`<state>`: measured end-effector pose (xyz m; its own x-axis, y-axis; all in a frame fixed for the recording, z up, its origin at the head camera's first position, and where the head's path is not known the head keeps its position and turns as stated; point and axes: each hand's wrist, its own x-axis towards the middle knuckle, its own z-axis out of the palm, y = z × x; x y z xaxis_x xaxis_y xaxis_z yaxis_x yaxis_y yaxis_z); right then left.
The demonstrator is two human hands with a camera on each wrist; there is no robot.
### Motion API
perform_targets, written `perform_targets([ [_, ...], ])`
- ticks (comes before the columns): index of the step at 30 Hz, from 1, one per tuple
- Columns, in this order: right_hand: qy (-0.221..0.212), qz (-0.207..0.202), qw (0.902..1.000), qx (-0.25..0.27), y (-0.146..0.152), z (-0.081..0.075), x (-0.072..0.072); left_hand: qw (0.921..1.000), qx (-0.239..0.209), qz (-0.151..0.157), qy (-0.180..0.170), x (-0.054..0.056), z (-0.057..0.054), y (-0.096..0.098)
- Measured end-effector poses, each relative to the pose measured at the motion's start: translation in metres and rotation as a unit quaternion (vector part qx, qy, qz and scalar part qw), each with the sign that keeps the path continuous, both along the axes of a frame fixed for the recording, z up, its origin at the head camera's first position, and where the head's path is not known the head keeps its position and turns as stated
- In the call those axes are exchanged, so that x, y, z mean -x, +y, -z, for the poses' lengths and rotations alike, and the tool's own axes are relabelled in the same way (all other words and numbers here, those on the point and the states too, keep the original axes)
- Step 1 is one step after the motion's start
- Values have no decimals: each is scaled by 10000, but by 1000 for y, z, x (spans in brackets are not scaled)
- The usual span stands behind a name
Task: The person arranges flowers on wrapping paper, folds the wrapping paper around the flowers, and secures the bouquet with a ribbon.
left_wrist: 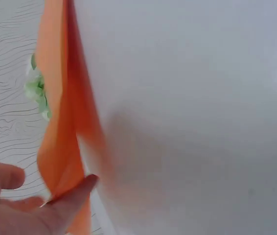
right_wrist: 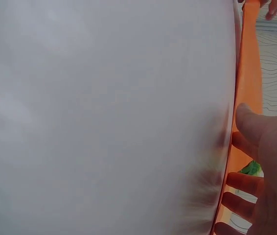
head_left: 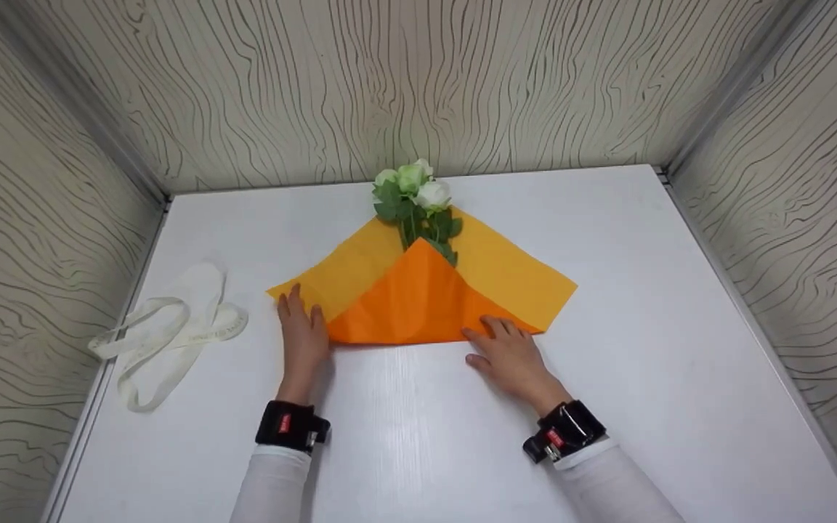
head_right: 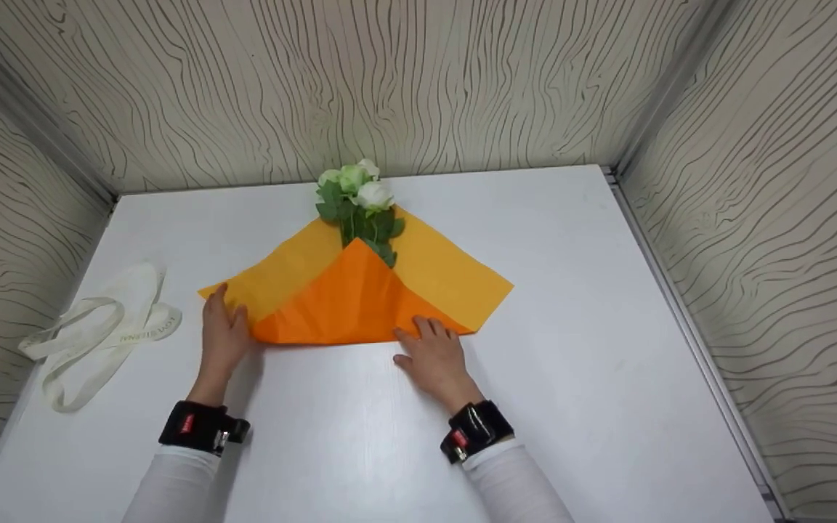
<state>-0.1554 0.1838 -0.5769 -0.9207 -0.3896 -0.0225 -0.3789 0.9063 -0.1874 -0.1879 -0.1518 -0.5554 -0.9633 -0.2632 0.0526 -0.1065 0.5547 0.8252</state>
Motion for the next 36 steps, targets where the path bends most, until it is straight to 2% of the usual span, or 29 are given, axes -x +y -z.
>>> perform_targets([
  [4, 13, -50, 10000, 34, 1, -1, 0, 9955, -524, -409, 672, 2, -8, 8],
  [6, 9, -71, 10000, 45, 1, -1, 0, 9905, -991, -490, 823, 2, -12, 12],
  [8, 2, -74, 10000, 44, 1, -1, 0, 9838, -1576, -526, 672, 1, -16, 17],
  [10, 8, -71, 10000, 52, 0, -1, 0, 9763, -2057, -438, 511, 2, -16, 21],
  [12, -7, -43, 10000, 48, 0, -2, 0, 9744, -2223, -296, 158, 1, -15, 26],
  [16, -6, 18, 10000, 27, -1, 0, 0, 9825, -1800, 374, -293, -2, -10, 39],
  [19, -6, 60, 10000, -5, -1, 0, 0, 9824, -1613, 795, -499, -6, -7, 49],
  [22, 6, 64, 10000, 37, -1, 0, -1, 9806, -1493, 1129, -582, -9, -4, 58],
  [25, -22, 71, 9999, 95, -1, -1, -1, 9802, -1157, 1529, -502, -11, -1, 65],
  [31, -68, 80, 9999, 117, 0, -1, -1, 9654, -566, 2508, -430, -15, 4, 77],
  [33, -81, 78, 9999, 96, 0, 0, -1, 9613, -397, 2693, -416, -17, 5, 80],
  [36, -71, 75, 9999, 78, 0, 1, 0, 9591, -100, 2786, -489, -18, 6, 83],
])
